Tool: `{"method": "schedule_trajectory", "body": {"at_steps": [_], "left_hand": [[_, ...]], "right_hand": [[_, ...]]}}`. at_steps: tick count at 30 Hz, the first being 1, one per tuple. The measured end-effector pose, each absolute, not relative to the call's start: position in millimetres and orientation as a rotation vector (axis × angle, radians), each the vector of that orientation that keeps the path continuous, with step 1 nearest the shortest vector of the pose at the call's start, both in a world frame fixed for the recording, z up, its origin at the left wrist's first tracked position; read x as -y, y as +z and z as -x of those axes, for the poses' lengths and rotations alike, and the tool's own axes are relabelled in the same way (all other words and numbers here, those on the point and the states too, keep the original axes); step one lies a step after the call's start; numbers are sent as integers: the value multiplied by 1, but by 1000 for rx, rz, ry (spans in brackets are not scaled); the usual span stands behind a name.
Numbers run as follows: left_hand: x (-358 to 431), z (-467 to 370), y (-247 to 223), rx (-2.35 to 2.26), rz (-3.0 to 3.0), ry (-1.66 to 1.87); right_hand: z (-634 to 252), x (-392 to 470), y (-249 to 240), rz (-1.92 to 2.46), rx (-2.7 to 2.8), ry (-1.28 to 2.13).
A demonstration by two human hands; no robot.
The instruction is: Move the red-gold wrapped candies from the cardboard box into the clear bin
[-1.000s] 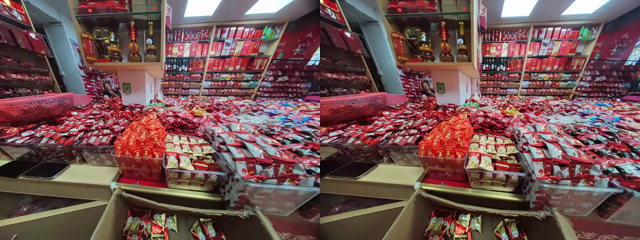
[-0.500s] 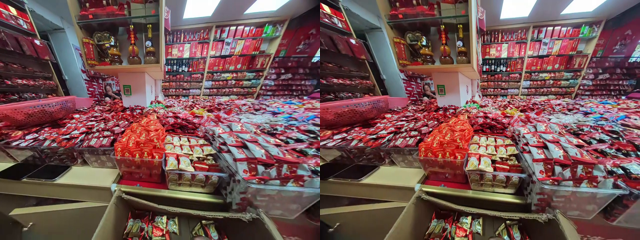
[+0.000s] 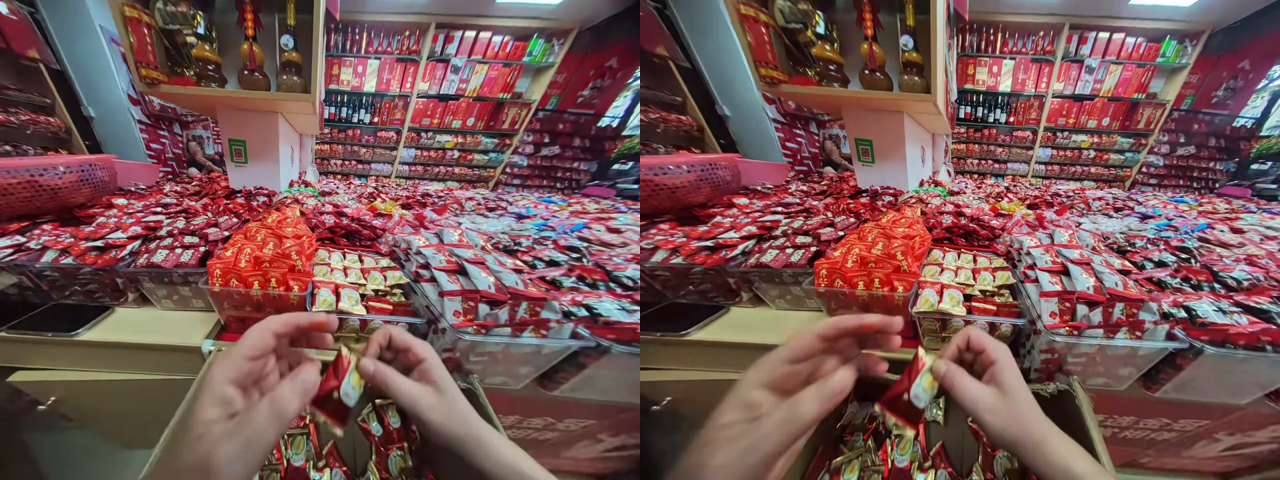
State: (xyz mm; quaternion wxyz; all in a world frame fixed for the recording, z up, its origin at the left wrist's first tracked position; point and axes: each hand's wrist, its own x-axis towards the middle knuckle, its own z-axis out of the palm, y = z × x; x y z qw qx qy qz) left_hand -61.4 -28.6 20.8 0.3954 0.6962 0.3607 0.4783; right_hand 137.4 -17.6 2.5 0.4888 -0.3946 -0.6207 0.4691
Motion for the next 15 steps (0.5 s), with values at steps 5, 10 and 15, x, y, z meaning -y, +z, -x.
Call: {"method": "schedule_trajectory", "body": {"at_steps": [5, 10, 15], "left_hand": [[6, 37, 28, -808, -1466, 864], [0, 35, 17, -835, -1378, 809], [-2, 40, 13, -849, -1556, 763]], "right_hand": [[-134, 6, 7, 905, 1201, 1216], [-130, 2, -6, 893, 1075, 1281], [-133, 4, -15, 854, 1180, 1306]]}}
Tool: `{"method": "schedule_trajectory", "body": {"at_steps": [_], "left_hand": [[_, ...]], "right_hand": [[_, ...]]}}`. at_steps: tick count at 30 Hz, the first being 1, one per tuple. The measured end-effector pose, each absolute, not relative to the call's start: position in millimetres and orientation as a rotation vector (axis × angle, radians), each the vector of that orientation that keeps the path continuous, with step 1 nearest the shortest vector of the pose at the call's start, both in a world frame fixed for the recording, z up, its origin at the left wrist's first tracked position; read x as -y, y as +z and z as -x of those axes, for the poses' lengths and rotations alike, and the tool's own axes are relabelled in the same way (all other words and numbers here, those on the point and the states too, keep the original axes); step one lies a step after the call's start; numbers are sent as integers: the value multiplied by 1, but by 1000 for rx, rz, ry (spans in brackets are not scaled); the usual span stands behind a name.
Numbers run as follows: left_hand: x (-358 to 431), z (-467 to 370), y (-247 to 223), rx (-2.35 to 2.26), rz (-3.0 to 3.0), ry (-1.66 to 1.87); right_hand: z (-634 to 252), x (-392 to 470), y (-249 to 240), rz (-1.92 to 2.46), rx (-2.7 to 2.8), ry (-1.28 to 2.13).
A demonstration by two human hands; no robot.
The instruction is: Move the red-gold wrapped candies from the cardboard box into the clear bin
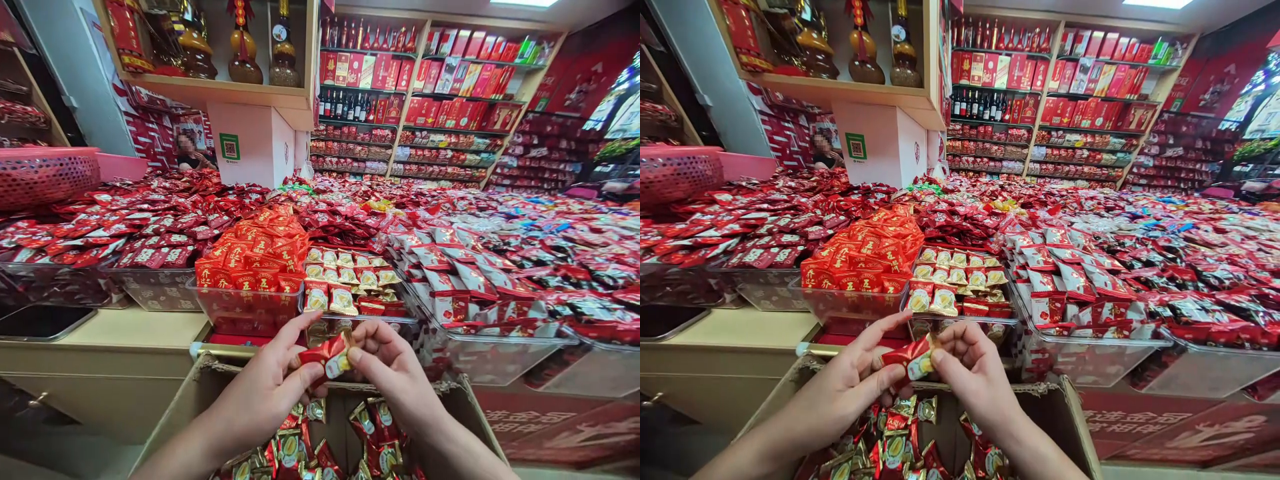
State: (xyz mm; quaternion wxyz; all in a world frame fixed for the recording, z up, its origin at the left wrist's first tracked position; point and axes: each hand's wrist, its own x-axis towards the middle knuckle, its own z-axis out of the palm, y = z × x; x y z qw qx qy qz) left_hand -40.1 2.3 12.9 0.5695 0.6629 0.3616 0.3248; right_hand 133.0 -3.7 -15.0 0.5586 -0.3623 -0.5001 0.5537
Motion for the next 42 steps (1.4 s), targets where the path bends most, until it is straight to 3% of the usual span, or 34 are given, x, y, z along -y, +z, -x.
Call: {"method": "schedule_trajectory", "body": {"at_steps": [4, 10, 14, 18, 23, 42], "left_hand": [[-4, 47, 8, -822, -1782, 725], [-16, 46, 10, -989, -2512, 1151], [-33, 25, 16, -973, -2962, 911], [-45, 11, 13, -1135, -3024, 623], [-47, 13, 5, -1220, -3047, 563], [-47, 7, -21, -1415, -3072, 872]], "right_hand": [[-137, 12, -21, 905, 1468, 1170], [-169, 5, -2, 928, 1717, 21], [-185, -20, 7, 1163, 1854, -460], [-181, -32, 0, 1300, 2006, -473], [-174, -26, -10, 1278, 2027, -397], [-177, -35, -35, 1177, 1963, -361]]}}
